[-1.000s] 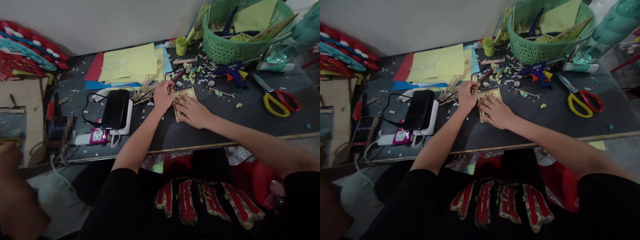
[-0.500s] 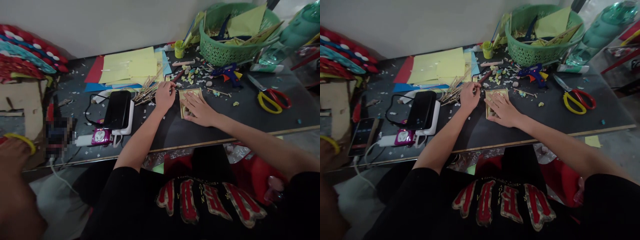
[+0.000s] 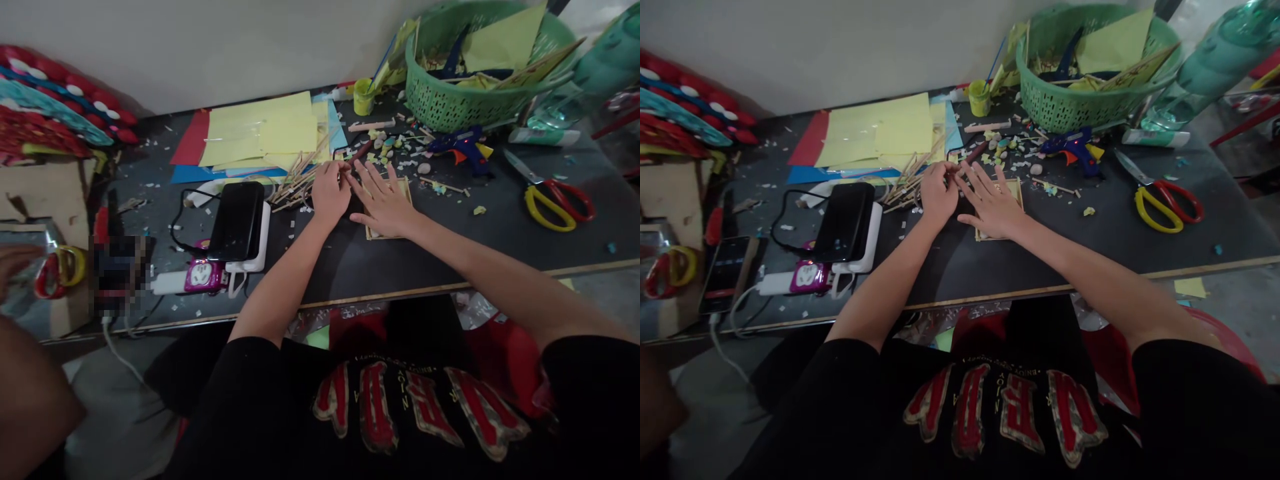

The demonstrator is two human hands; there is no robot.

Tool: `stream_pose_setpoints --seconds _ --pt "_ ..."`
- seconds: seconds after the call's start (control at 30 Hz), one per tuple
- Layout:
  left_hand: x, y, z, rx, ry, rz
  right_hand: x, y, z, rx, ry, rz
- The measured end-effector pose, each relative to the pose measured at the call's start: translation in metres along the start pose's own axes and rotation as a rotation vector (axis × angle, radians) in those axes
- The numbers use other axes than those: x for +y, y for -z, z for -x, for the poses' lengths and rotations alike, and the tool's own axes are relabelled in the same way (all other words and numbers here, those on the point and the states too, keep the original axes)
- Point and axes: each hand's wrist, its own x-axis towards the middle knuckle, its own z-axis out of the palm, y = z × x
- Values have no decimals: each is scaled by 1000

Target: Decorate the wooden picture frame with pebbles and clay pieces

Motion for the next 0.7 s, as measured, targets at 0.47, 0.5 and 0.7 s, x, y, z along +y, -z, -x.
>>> stream_pose_setpoints --seconds 0.47,0.5,0.7 --pt "0 0 -2 -35 -7 15 50 7 12 155 -112 -207" --pt "1 0 -2 -34 -7 11 49 5 11 101 -52 -224" --pt "-1 -1 -1 -45 -50 -51 46 5 -1 45 81 -349"
